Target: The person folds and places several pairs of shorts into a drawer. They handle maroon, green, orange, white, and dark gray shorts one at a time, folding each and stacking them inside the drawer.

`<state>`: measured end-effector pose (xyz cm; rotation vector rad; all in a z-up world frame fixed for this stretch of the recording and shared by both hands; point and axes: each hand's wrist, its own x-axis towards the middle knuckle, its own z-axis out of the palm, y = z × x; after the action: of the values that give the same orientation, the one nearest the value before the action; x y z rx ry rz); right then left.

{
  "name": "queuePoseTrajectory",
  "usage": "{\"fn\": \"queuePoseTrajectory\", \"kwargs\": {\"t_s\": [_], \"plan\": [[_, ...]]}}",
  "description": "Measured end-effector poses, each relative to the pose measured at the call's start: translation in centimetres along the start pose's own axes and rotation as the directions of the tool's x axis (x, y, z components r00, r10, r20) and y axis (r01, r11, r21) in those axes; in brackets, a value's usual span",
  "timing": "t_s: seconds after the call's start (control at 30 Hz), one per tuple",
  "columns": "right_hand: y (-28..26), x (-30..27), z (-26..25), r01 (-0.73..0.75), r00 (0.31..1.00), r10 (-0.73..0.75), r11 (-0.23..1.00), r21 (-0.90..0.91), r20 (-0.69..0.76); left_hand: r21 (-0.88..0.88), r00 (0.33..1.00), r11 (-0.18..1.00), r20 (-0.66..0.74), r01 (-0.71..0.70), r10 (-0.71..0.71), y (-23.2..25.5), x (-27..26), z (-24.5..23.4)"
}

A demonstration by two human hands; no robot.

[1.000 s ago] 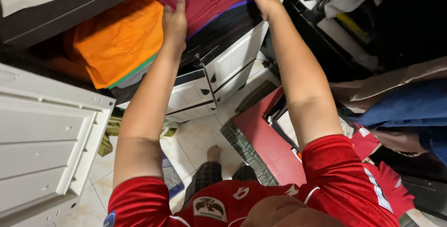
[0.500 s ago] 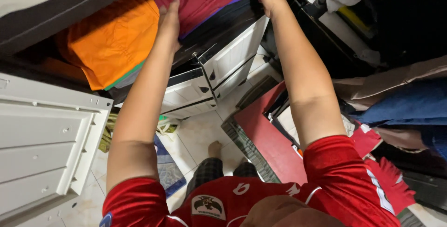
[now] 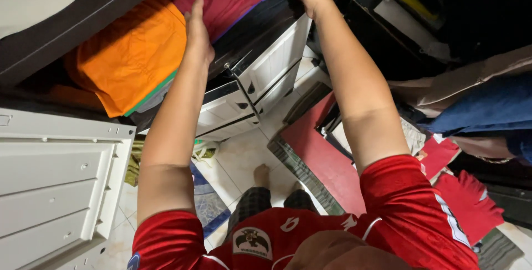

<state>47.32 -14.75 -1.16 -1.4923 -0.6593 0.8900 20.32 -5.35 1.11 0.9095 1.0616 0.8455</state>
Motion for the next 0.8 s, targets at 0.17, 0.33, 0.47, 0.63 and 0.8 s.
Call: {"fn": "queuePoseTrajectory", "kwargs": {"t_s": [0.17,0.33,0.47,0.63,0.8], "plan": [[-1.9,-0.9,0.6,-0.051,0.999,0.051,0.989,0.142,0.003,-0.010,1.000,1.000,0.002,0.011,-0.011,1.3,-0.5,1.1],[-1.6,-1.8,0.8,0.163,0.986,-0.152,0.959,0.230,-0.066,-0.018,0.998,1.000,0.067,-0.006,0.007,0.9,-0.3,0.0],[1.0,-1.0,-0.4,0.535,0.819,-0.539,0.841,-0.081,-0.195,-0.235,0.985,0.972,0.170,0.011,0.030,1.2,-2.2,-0.7],[-3.1,-7.0,1.6,0.635,0.564,-0.811,0.306,-0.709,0.154,-0.140,0.988,0.986,0.131,0.095,-0.076,1.2,-2.4,-0.2],[-6.4,-10.0,5.4,0.619,0.634,-0.655,0.110,-0.778,0.412,-0.017,0.983,0.992,0.137,0.122,-0.119,1.8,-3.9,-0.7]]}}
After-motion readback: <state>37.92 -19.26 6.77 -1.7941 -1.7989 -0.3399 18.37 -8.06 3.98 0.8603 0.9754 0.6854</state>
